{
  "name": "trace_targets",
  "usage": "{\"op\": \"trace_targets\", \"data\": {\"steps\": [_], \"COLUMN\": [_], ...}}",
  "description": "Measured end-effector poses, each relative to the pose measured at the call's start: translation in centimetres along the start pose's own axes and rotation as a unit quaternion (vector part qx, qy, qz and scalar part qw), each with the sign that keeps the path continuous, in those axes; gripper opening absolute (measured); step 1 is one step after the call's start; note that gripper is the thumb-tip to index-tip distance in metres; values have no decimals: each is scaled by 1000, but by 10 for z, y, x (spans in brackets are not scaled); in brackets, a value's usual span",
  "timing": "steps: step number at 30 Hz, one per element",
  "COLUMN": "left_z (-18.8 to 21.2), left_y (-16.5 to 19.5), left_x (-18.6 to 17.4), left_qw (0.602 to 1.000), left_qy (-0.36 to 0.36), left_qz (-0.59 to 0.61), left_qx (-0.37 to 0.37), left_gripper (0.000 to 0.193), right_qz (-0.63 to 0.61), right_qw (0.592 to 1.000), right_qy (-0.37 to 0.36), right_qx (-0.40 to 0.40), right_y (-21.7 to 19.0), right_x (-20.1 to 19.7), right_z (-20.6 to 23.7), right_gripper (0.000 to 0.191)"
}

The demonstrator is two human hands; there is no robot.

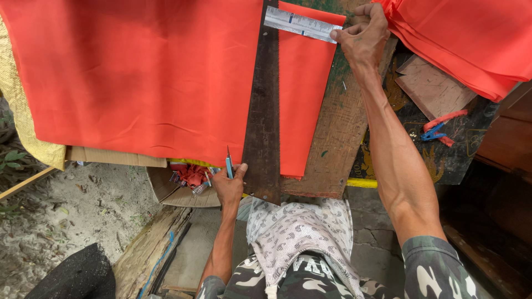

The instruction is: The person lays a long metal straightedge across orange fabric, positions a ruler, and marks measurement lines on the fabric with a marking pen, repeating the measure-and-mark cycle at different spots. They then fold the marked fabric and stack it with other folded pieces.

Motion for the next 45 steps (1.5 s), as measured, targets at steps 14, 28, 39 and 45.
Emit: {"op": "trace_targets", "data": {"steps": [14, 28, 39, 45], "left_z": [-1, 1, 1, 1], "left_y": [2, 5, 16, 17], "left_x": [-3, -6, -7, -9], "left_qw": [1000, 1000, 998, 999], "left_qy": [0, 11, 20, 7], "left_qz": [10, -6, -55, -43], "left_qx": [-4, -18, 0, -14], "left_gripper": [24, 25, 24, 23], "right_qz": [32, 38, 143, 236], "right_qw": [999, 997, 959, 927], "right_qy": [-7, -11, -45, -161], "right_qx": [-18, -71, -240, -242], "right_y": [0, -7, -39, -54], "right_x": [2, 1, 11, 15], "right_z": [-3, -5, 12, 20], "right_gripper": [54, 55, 21, 27]}}
Point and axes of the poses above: each hand's wrist, its own z-axis away from the middle knuckle, its own x-axis out of the palm, y = z × x, the point moved 2 cm from there along -z, towards the middle knuckle, and after that the axes turned 7 degrees about -x, right-handed, at the moved point
